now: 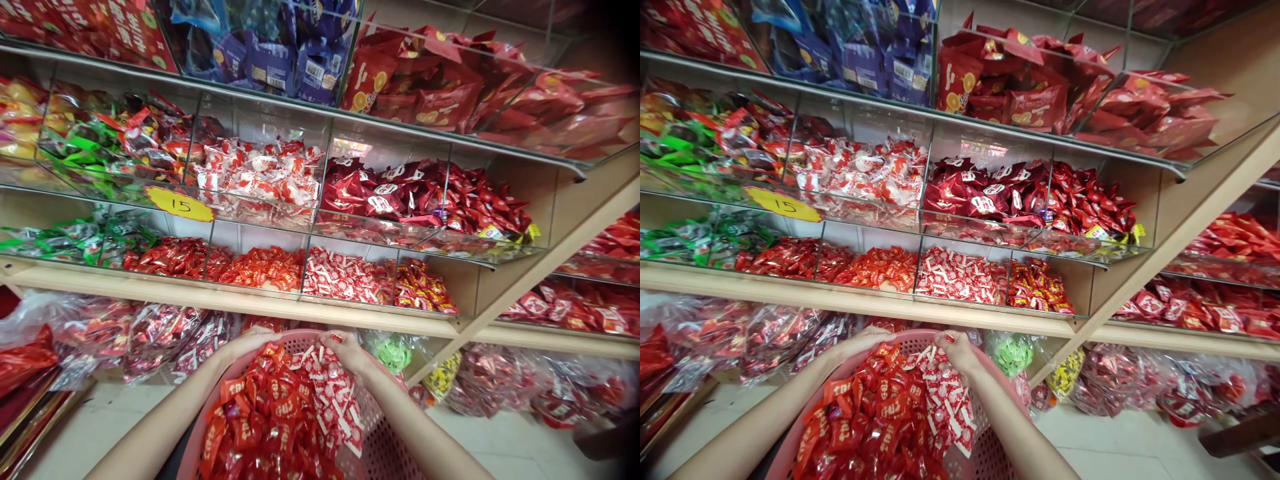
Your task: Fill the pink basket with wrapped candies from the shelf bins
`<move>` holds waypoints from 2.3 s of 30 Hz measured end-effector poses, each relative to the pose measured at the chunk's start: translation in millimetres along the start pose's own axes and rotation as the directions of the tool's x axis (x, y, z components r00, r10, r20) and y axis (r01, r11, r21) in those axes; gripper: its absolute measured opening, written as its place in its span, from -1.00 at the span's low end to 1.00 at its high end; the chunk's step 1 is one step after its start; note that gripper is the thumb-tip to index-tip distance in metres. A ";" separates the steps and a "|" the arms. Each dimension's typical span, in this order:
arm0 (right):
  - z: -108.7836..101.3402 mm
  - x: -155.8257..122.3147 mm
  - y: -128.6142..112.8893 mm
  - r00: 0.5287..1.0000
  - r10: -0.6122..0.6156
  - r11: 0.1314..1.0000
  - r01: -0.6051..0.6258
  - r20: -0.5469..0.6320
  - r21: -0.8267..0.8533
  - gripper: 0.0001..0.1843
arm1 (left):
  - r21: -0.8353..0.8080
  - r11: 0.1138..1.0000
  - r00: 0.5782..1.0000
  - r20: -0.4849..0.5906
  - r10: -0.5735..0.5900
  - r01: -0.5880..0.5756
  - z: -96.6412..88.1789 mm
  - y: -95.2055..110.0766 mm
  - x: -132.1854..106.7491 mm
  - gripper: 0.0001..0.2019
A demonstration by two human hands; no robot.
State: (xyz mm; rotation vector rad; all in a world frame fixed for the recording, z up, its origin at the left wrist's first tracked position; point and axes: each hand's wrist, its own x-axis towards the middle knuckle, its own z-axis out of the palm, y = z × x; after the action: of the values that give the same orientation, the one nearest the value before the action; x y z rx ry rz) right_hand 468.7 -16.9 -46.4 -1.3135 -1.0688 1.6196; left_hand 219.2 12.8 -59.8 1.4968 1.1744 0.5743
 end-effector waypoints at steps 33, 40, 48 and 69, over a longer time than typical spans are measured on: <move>27.6 11.4 -2.8 0.885 -0.451 0.694 0.432 0.120 -0.576 -0.83 | -0.029 0.999 1.000 0.001 0.017 -0.017 0.8 5.6 -6.6 -0.59; -0.1 1.9 -4.2 0.970 -0.230 0.806 0.236 0.079 -0.542 -0.76 | -0.012 1.000 1.000 -0.013 0.021 -0.022 -0.1 3.2 -2.1 -0.58; -22.7 -14.8 -9.5 0.945 -0.315 0.262 -0.006 -0.092 -0.965 -0.79 | -0.032 0.999 0.999 0.016 0.033 -0.032 1.3 -1.3 -0.8 -0.61; 6.2 -43.7 -20.5 0.930 -0.362 -0.102 0.022 0.058 -0.995 -0.72 | -0.024 0.999 0.999 -0.016 0.037 -0.037 1.3 -4.9 4.4 -0.63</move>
State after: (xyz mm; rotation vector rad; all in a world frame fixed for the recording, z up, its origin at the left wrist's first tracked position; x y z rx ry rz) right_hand 471.0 -51.3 -12.0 -1.9727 -2.3874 -0.0082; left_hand 220.3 15.7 -65.7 1.4986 1.1500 0.6243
